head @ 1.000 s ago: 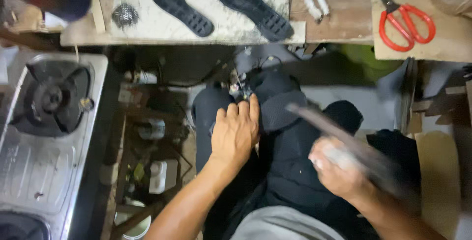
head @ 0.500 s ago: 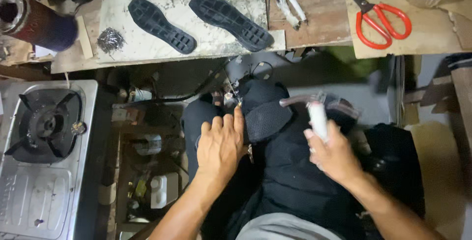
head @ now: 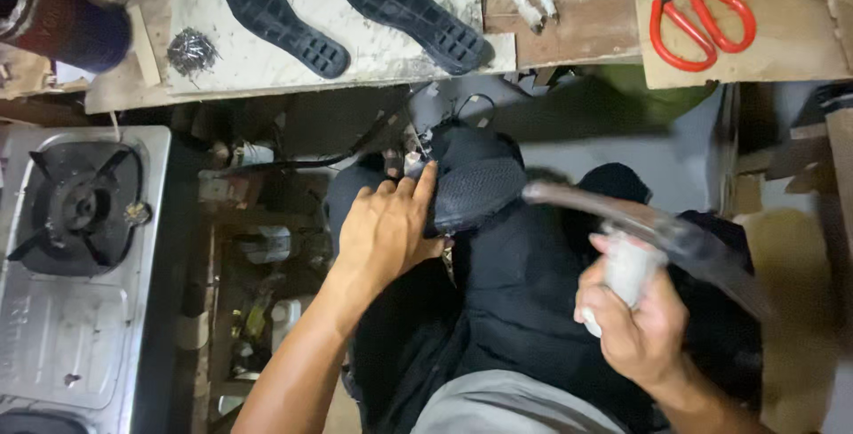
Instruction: The person sits on the floor holding a shoe upper on their lap, hammers a rubber sole onto it, presses the sole and upper together by hand, and turns the shoe over to hammer and press the edges, working on the shoes one at a time.
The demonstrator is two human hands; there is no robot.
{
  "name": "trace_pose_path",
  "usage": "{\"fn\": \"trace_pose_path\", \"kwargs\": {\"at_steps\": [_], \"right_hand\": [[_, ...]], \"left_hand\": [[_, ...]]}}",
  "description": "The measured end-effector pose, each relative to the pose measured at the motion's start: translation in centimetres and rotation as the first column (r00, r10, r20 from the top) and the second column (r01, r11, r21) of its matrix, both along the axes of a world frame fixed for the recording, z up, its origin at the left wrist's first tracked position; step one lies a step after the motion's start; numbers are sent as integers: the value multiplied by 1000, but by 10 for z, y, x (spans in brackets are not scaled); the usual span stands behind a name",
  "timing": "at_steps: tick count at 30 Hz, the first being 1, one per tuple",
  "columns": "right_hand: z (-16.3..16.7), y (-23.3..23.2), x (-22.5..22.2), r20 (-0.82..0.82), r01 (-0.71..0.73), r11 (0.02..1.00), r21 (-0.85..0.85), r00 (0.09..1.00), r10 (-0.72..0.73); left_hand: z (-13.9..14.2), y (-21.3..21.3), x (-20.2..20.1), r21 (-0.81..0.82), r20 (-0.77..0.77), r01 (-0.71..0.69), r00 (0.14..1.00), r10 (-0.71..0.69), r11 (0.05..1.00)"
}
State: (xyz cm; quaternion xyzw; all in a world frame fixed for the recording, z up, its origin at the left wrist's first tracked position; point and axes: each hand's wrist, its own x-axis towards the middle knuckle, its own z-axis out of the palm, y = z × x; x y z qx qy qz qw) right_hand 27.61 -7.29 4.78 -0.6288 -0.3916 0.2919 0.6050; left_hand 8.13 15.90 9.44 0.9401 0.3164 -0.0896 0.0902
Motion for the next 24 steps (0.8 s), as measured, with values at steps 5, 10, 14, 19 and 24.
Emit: {"fn": "trace_pose_path", "kwargs": {"at_steps": [5, 10, 14, 19, 24], "right_hand": [[-12, 14, 0, 319, -39, 999, -2, 947, 37], [17, 8, -4, 246, -63, 992, -113, 965, 89], [26, 19, -21, 145, -127, 941, 313, 986, 84], [14, 40, -21, 458, -150, 795, -588, 748, 480], [11, 31, -30, 213, -232, 958, 168, 957, 195]], "left_hand": [[1, 6, -1, 32, 64, 11, 998, -13, 999], [1, 8, -5, -7, 37, 16, 999, -16, 1000], [1, 10, -9, -3, 50, -9, 999, 9, 1000], [0, 12, -14, -26, 86, -3, 996, 6, 1000], [-3, 12, -24, 10, 128, -31, 991, 29, 999]]}}
